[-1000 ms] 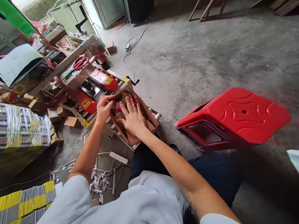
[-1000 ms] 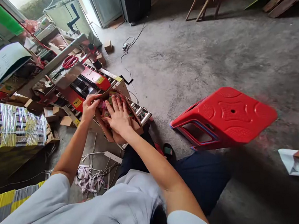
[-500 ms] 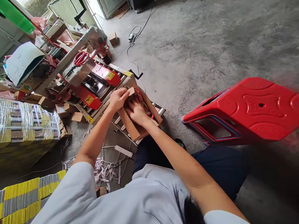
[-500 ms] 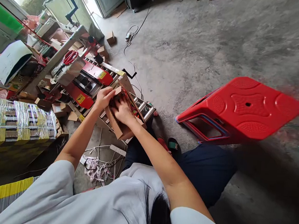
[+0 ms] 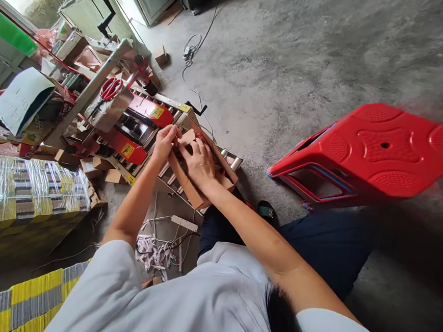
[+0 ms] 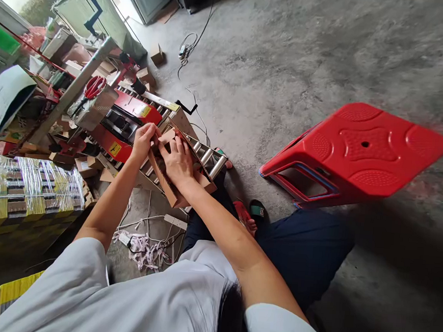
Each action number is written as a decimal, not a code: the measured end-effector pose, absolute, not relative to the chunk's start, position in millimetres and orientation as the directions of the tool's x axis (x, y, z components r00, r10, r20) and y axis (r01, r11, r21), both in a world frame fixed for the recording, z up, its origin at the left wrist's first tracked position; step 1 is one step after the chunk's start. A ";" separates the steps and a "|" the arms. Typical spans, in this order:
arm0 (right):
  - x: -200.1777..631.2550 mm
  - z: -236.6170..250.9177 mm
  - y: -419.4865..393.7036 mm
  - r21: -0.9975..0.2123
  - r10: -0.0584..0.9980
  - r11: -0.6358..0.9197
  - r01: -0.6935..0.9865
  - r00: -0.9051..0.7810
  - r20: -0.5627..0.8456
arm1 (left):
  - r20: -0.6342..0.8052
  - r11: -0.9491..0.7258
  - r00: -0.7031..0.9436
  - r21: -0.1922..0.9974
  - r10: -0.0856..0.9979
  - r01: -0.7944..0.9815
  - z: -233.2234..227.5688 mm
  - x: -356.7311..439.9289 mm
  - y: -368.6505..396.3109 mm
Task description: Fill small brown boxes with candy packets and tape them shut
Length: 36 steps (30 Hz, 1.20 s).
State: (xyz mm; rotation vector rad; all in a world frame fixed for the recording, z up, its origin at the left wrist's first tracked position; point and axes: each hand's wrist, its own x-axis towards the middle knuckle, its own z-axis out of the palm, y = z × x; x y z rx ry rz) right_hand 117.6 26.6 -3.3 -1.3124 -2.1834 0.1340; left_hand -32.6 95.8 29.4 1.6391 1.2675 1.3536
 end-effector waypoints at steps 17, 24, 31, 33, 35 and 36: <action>131.2 3.4 36.6 -0.647 0.902 0.430 0.630 -0.329 0.280 | 0.313 0.052 -0.304 0.615 0.900 0.787 -13.3 -26.1 92.0; 170.3 61.8 2.9 -0.679 0.861 0.500 0.538 -0.222 0.457 | 0.365 0.139 -0.321 0.445 0.874 0.885 -16.2 -12.6 96.7; 184.9 74.8 15.5 -0.690 0.959 0.227 0.687 -0.283 0.034 | 0.495 -0.052 -0.151 0.374 0.856 0.926 7.9 -0.3 79.4; 184.0 71.5 18.9 -0.717 0.960 0.213 0.664 -0.278 0.028 | 0.583 -0.304 0.064 0.324 0.810 0.896 12.1 -1.4 73.2; 185.2 69.3 22.6 -0.752 0.961 0.195 0.630 -0.276 0.018 | 0.616 -0.510 0.280 0.233 0.736 0.828 14.1 -2.5 70.1; 186.5 68.4 24.6 -0.767 0.962 0.189 0.612 -0.273 0.019 | 0.607 -0.580 0.368 0.193 0.705 0.792 14.5 -2.7 69.9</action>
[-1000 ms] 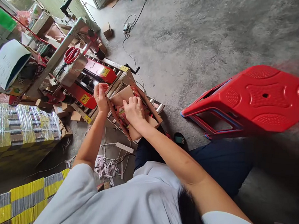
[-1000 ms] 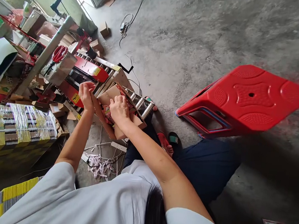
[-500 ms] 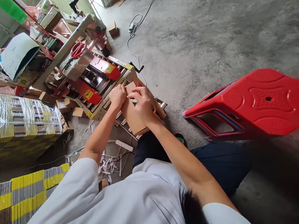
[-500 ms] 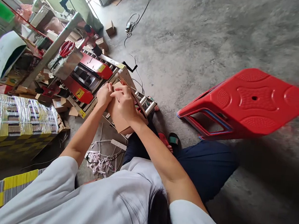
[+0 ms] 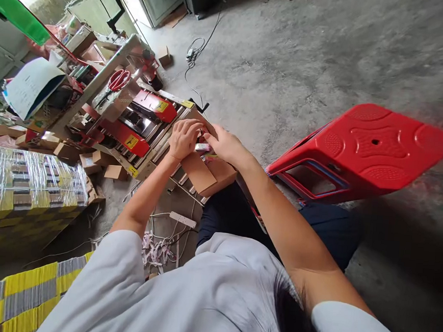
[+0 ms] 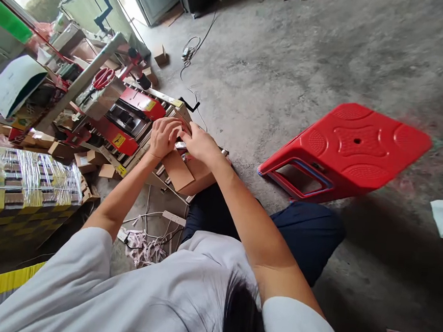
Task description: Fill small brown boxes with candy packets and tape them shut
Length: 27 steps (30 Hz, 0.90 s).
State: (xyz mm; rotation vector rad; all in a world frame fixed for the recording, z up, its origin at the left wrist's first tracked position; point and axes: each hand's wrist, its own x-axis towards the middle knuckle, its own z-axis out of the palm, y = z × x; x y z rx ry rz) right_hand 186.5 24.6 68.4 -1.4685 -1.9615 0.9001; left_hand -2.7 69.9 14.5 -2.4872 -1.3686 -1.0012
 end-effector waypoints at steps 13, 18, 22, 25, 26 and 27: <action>190.4 64.3 30.3 -0.835 0.969 0.141 0.532 -0.247 0.006 | 0.235 -0.771 0.734 0.184 0.637 0.610 13.6 12.8 98.2; 182.7 63.5 11.2 -0.737 0.957 0.227 0.636 -0.288 0.046 | 0.414 -0.625 0.475 0.408 0.777 0.666 6.1 2.9 94.4; 154.2 34.4 -23.2 -0.547 0.943 0.330 0.769 -0.293 0.157 | 0.668 -0.387 -0.257 0.655 0.699 0.649 -8.1 -21.5 110.2; 136.6 13.6 -43.3 -0.357 0.932 0.361 0.862 -0.316 0.178 | 0.659 -0.381 -0.491 0.741 0.570 0.553 -11.1 -29.8 118.3; 135.1 9.8 -45.8 -0.329 0.928 0.371 0.869 -0.332 0.169 | 0.661 -0.388 -0.499 0.742 0.561 0.547 -9.5 -27.4 113.9; 136.2 7.7 -46.2 -0.323 0.925 0.380 0.867 -0.346 0.160 | 0.666 -0.392 -0.471 0.733 0.579 0.556 -7.0 -22.0 104.6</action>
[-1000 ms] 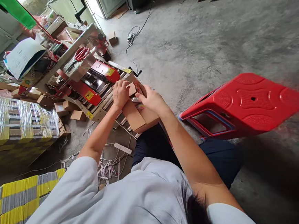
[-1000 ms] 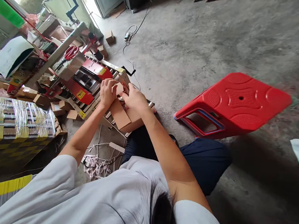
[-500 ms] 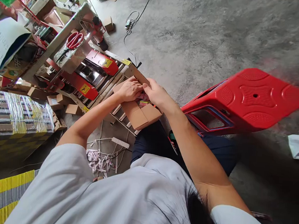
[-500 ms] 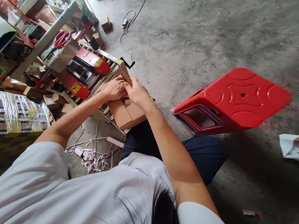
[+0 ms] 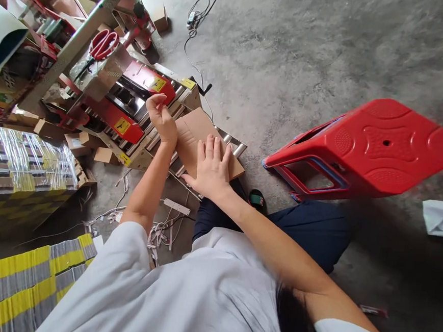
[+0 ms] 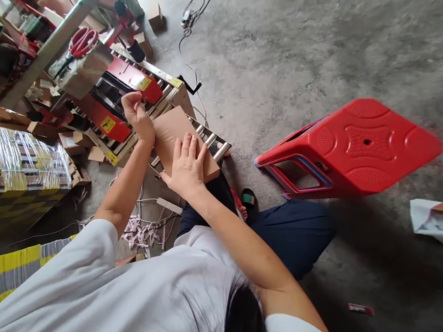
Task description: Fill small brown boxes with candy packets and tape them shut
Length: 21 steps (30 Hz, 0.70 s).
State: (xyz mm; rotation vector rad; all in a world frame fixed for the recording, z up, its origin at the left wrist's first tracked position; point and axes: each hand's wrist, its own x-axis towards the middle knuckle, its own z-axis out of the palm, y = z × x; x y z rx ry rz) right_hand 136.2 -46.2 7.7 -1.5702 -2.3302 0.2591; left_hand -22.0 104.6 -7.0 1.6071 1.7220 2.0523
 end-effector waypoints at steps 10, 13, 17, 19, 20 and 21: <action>217.1 8.3 -20.2 -0.973 0.983 0.160 0.167 -0.116 0.141 | 0.331 -0.674 0.589 0.414 0.737 0.611 -13.4 66.5 -54.7; 241.8 6.6 -15.8 -0.995 0.994 0.099 0.025 0.046 0.100 | 0.293 -0.647 0.578 0.296 0.762 0.702 -17.1 67.6 -50.7; 286.3 1.5 -16.3 -0.990 0.974 0.091 -0.107 0.219 0.066 | 0.291 -0.593 0.527 0.235 0.799 0.770 -19.9 35.6 -23.5; 311.3 -7.4 -24.8 -0.981 0.955 0.059 -0.183 0.298 0.002 | 0.289 -0.534 0.467 0.227 0.836 0.814 -20.1 3.8 -0.5; 323.1 -14.2 -31.6 -0.978 0.942 0.042 -0.203 0.335 -0.029 | 0.286 -0.488 0.421 0.229 0.861 0.842 -19.4 -15.6 13.8; 333.8 -22.5 -40.0 -0.977 0.927 0.020 -0.213 0.370 -0.062 | 0.281 -0.436 0.369 0.234 0.886 0.869 -17.9 -36.7 29.7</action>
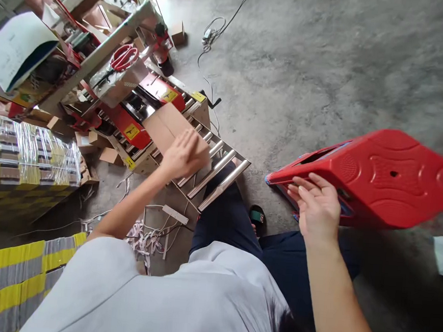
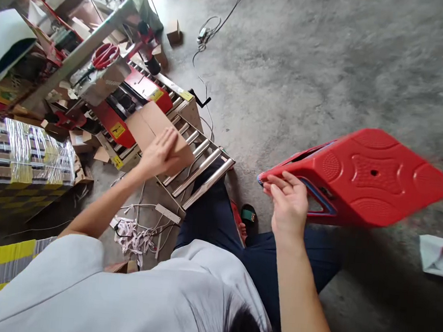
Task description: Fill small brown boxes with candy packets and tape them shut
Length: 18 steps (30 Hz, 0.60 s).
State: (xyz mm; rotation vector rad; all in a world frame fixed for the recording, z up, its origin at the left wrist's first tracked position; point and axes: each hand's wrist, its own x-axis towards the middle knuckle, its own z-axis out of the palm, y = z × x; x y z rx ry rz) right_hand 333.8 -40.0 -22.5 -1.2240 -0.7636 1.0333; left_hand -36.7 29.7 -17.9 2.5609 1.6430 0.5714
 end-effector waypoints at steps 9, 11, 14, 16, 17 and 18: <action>375.5 -91.2 -122.2 -0.979 0.879 -0.163 -0.119 0.433 -0.199 | 0.284 -0.049 -0.051 0.334 0.957 0.941 17.7 -151.6 140.9; 376.7 -91.1 -131.7 -0.990 0.897 -0.130 -0.057 0.419 -0.142 | 0.425 -0.061 -0.134 0.414 0.895 0.908 2.5 -113.4 130.4; 372.3 -82.6 -147.5 -0.997 0.890 -0.073 0.039 0.453 -0.047 | 0.468 -0.374 0.127 0.485 0.875 0.790 -52.9 -11.4 88.7; 368.5 -75.1 -156.2 -0.985 0.879 -0.057 0.162 0.476 0.028 | 0.383 -0.527 0.364 0.564 0.849 0.635 -95.1 65.1 49.0; 369.6 -72.2 -158.6 -0.969 0.872 -0.060 0.238 0.485 0.065 | 0.360 -0.564 0.439 0.610 0.823 0.556 -112.6 100.9 29.0; 373.8 -69.6 -160.3 -0.946 0.867 -0.072 0.316 0.488 0.097 | 0.352 -0.583 0.491 0.658 0.797 0.476 -126.3 134.0 10.8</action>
